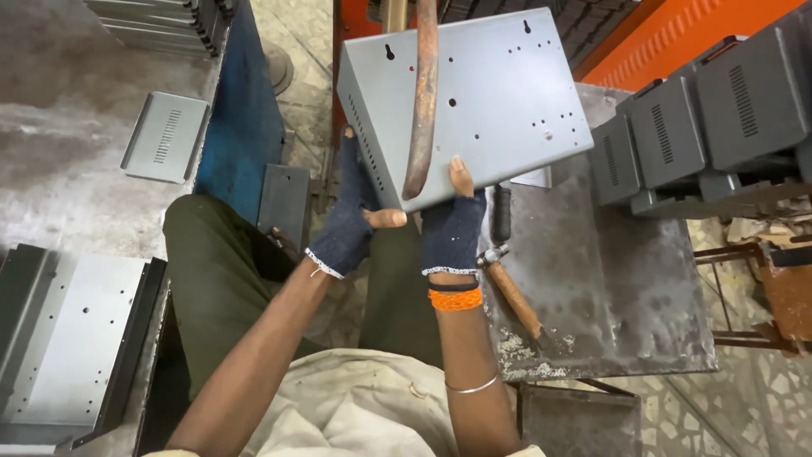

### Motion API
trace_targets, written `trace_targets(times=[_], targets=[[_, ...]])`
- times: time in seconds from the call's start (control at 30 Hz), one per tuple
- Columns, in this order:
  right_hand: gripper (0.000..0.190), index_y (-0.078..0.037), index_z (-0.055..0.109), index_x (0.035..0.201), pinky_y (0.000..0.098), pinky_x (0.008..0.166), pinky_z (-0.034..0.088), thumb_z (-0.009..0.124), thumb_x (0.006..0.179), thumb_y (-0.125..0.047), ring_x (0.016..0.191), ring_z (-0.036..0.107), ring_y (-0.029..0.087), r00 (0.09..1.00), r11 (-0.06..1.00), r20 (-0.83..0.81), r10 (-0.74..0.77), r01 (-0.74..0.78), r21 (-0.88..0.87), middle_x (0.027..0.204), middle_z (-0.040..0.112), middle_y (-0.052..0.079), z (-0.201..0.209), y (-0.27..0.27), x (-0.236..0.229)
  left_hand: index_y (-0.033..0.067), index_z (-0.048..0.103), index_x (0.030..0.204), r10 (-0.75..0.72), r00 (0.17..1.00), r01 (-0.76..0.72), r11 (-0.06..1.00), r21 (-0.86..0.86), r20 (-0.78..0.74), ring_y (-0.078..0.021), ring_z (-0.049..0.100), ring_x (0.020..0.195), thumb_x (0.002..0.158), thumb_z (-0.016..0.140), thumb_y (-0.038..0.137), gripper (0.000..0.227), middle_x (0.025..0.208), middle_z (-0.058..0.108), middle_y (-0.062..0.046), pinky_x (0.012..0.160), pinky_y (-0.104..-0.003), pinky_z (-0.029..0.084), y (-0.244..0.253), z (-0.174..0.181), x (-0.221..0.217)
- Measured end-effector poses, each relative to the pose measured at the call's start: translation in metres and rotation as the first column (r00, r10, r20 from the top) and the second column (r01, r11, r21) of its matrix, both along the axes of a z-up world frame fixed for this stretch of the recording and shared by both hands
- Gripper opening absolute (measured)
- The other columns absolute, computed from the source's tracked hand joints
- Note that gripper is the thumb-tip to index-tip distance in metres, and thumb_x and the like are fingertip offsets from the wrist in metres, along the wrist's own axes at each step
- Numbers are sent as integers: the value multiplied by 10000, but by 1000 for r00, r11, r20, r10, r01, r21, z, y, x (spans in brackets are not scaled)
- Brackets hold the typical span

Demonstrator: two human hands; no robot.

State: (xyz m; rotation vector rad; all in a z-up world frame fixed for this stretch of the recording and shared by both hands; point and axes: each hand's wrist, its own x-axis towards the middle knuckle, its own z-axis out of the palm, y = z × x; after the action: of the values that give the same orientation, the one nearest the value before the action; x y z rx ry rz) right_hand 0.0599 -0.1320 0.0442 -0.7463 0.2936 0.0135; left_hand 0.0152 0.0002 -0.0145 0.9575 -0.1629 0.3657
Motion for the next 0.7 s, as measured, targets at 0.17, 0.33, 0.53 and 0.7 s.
trace_targets(times=[0.17, 0.33, 0.53, 0.7], targets=[[339, -66, 666, 1169, 501, 791, 624, 798, 863, -126, 861, 724, 286, 1000, 1000, 29, -6, 6, -17, 996, 717, 143, 12, 4, -5, 227, -111, 1639, -5, 999, 5, 1000, -4, 38, -316, 188, 1572, 621, 983, 5, 1511, 1695, 154, -195, 1284, -460, 287, -1, 4, -1], [351, -69, 668, 1189, 509, 807, 631, 795, 864, -107, 885, 733, 292, 998, 999, 64, -14, 16, -28, 1027, 725, 155, 0, 2, -1, 210, -109, 1641, 8, 999, -8, 1000, 2, 50, -308, 180, 1573, 640, 983, 27, 1493, 1695, 155, -193, 1287, -465, 257, -4, -5, 2], [362, -74, 677, 1198, 486, 830, 622, 795, 856, -79, 889, 727, 282, 998, 1000, 55, -14, 15, -26, 1035, 724, 146, -22, -4, 4, 210, -112, 1639, 21, 1000, -21, 999, 33, -2, -317, 163, 1565, 636, 968, 22, 1485, 1690, 161, -216, 1275, -486, 229, -2, 2, -5], [326, -44, 689, 1173, 444, 846, 602, 768, 857, -45, 847, 670, 224, 999, 1000, 28, -21, 21, 0, 1009, 693, 99, 10, 6, -12, 198, -128, 1632, 2, 996, 1, 999, 35, -94, -318, 145, 1564, 621, 950, 0, 1491, 1686, 154, -216, 1271, -459, 216, -8, 36, -20]])
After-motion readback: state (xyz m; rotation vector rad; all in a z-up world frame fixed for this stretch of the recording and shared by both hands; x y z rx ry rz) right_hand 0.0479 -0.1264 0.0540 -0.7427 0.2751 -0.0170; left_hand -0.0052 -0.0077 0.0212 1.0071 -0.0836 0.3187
